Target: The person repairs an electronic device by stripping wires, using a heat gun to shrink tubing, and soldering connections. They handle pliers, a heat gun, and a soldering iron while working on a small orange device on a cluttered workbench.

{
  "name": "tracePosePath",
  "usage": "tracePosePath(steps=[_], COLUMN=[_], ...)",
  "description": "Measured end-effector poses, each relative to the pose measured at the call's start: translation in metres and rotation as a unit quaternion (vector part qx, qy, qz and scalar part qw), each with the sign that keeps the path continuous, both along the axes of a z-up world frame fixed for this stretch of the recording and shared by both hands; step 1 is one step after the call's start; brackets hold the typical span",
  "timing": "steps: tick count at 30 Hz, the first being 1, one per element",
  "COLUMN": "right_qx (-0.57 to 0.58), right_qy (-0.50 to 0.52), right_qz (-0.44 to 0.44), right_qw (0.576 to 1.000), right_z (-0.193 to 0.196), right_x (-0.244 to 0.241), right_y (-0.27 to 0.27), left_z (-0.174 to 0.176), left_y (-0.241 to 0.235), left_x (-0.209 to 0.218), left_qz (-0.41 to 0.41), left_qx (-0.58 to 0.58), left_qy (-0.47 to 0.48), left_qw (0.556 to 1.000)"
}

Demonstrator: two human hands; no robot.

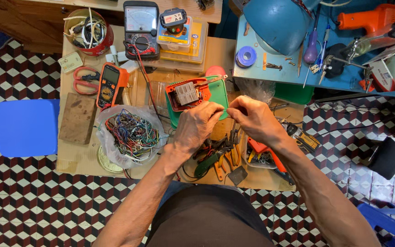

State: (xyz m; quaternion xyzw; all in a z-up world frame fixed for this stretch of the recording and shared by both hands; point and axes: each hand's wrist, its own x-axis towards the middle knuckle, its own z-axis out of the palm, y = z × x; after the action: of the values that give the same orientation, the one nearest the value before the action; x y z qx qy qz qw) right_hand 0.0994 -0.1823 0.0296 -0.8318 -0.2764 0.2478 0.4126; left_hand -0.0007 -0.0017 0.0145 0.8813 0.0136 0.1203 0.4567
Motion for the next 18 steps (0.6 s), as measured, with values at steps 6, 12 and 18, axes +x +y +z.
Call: tracePosePath(steps=[6,12,18], right_qx=[-0.03,0.104,0.097], right_qy=[-0.256,0.179,0.142], right_qz=[0.009,-0.182,-0.155], right_qw=[0.966,0.961,0.973], right_z=[-0.003,-0.021,-0.019], right_x=[-0.022,-0.024,-0.023], right_y=[0.006,0.0,-0.003], left_z=[-0.001,-0.002,-0.001], left_y=[-0.005,-0.003,-0.003], left_x=[0.005,0.006,0.006], left_qz=[0.033,0.052,0.047], left_qx=[-0.066,-0.069,-0.069], left_qy=[0.037,0.028,0.039], left_qw=[0.997,0.996,0.996])
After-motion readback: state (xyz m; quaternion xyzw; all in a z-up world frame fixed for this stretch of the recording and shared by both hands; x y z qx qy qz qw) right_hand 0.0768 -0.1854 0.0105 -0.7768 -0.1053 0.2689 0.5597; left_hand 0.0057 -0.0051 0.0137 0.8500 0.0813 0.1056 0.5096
